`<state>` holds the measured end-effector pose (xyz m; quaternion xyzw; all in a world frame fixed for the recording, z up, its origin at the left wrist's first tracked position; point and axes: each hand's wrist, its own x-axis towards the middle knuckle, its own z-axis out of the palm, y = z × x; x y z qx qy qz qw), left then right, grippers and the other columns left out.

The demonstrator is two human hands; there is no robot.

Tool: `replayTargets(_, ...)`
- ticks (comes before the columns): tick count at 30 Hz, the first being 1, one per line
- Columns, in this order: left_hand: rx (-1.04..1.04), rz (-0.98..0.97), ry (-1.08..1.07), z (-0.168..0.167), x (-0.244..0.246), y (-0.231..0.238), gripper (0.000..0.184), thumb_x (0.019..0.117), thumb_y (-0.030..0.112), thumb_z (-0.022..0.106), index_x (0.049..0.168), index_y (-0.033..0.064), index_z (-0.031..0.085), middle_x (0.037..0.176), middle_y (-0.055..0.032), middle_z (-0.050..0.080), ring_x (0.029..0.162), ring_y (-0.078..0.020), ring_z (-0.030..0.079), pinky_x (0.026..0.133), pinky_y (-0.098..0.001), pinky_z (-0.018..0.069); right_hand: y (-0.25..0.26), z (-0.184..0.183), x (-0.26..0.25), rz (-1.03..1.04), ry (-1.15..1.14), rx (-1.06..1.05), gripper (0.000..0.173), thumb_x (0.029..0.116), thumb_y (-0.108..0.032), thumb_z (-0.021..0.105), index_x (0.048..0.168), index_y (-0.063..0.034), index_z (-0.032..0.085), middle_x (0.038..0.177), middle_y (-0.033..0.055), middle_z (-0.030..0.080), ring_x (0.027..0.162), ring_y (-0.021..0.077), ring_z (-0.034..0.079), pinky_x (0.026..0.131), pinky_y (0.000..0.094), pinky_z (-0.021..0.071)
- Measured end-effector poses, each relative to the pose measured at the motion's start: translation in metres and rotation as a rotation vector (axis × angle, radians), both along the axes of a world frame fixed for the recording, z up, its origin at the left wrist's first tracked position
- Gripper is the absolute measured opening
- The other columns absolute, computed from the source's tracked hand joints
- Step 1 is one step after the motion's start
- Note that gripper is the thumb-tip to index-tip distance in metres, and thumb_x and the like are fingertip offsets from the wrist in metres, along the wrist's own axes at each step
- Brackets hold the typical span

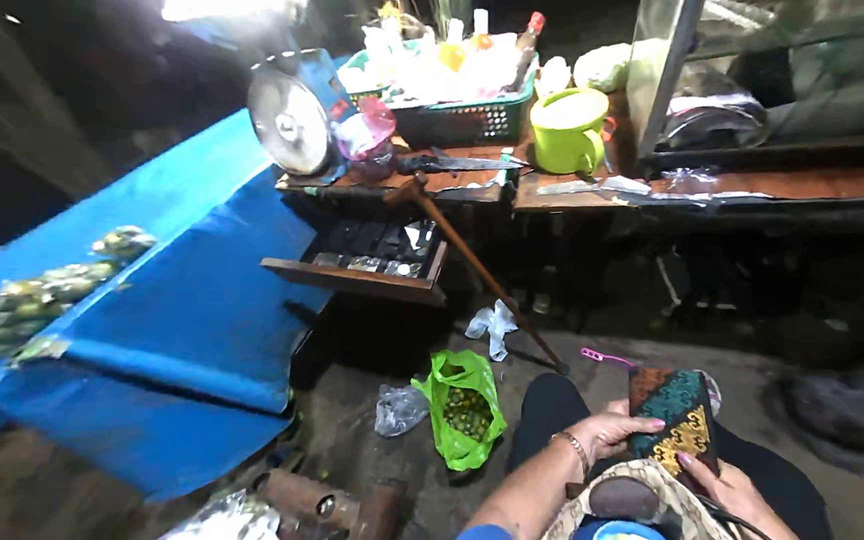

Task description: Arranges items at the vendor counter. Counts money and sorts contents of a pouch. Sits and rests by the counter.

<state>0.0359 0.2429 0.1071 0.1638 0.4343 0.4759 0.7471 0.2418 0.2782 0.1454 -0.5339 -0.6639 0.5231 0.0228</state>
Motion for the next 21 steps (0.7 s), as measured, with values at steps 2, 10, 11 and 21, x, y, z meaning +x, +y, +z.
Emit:
replayTargets(2,-0.010,0.136,-0.022,-0.004,0.003,0.003,0.053,0.0976,0.008,0.066,0.145,0.0040,0.042,0.119,-0.0115,0.066,0.100,-0.0169,0.067,0.091,-0.0374,0.0561,0.000,0.002,0.002,-0.032,0.044,-0.032,0.039,0.1049,-0.029,0.055,0.120,0.0051,0.067,0.104,0.0200,0.071,0.099,0.0255,0.068,0.095,0.0501,0.0520)
replayTargets(10,-0.050,0.269,0.106,-0.011,0.006,0.011,0.077,0.0975,0.014,0.069,0.159,0.0093,0.023,0.147,-0.0188,0.051,0.125,-0.0248,0.059,0.104,-0.0444,0.0511,-0.004,-0.013,0.010,0.193,-0.093,0.176,0.040,0.1047,-0.033,0.056,0.127,-0.0019,0.067,0.107,0.0227,0.073,0.105,0.0385,0.070,0.096,0.0626,0.0512)
replayTargets(11,-0.076,0.227,0.179,-0.008,0.007,0.011,0.083,0.0975,0.020,0.070,0.161,0.0113,0.018,0.152,-0.0199,0.047,0.130,-0.0277,0.056,0.105,-0.0480,0.0503,-0.005,-0.011,0.008,0.255,-0.159,0.212,0.042,0.1051,-0.035,0.056,0.130,-0.0036,0.066,0.109,0.0242,0.073,0.106,0.0424,0.070,0.096,0.0657,0.0509)
replayTargets(21,-0.021,0.133,0.210,-0.022,0.008,0.009,0.149,0.0666,0.038,0.090,0.159,0.0297,-0.026,0.166,-0.0232,0.014,0.133,-0.0323,0.052,0.097,-0.0511,0.0551,-0.012,-0.012,0.007,0.554,-0.094,0.447,0.042,0.1060,-0.024,0.051,0.141,-0.0012,0.058,0.107,0.0246,0.073,0.105,0.0432,0.069,0.105,0.0592,0.0460)
